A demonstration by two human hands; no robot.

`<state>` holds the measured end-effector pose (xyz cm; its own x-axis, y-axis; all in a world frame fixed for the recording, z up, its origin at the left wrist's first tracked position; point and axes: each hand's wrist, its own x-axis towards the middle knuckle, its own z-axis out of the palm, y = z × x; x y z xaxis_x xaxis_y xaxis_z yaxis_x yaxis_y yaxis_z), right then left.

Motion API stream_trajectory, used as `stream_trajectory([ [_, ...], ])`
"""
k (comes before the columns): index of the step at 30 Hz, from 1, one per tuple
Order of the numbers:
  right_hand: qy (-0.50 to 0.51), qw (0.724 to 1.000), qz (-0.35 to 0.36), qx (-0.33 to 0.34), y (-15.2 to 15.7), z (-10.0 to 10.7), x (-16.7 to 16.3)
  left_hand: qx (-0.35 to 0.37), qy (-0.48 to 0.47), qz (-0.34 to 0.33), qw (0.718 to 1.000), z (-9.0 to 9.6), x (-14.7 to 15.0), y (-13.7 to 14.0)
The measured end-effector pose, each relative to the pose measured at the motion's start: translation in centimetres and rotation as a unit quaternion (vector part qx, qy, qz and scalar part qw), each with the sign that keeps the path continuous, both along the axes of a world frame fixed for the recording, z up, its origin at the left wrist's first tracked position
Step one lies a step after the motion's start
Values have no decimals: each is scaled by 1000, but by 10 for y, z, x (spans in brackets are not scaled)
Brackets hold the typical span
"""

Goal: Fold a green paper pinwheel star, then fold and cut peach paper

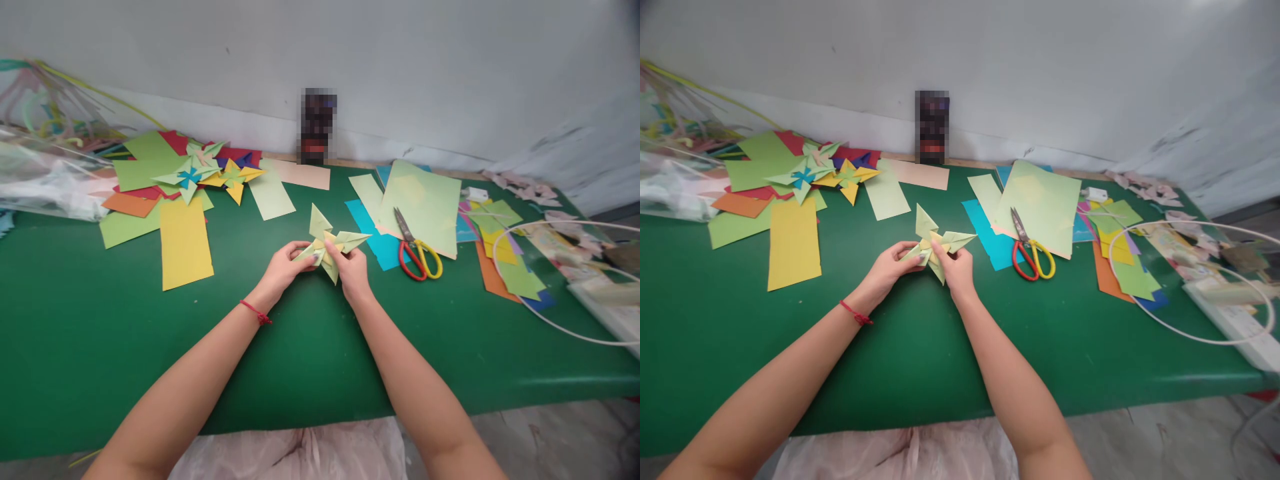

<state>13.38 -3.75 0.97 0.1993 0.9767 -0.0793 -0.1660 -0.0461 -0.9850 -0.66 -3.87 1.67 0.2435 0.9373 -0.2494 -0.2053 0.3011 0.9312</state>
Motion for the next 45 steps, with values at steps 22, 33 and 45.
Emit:
stream_trajectory([
  [22, -19, 1000, 3, 1, -1, 0, 0, 14, 19, -2, 1000, -1, 0, 1],
  [33, -15, 1000, -1, 4, -1, 0, 1, 34, 34, -15, 999, -4, -2, 1],
  [45, 9, 1000, -18, 18, 0, -2, -1, 10, 13, 2, 1000, -3, -1, 0],
])
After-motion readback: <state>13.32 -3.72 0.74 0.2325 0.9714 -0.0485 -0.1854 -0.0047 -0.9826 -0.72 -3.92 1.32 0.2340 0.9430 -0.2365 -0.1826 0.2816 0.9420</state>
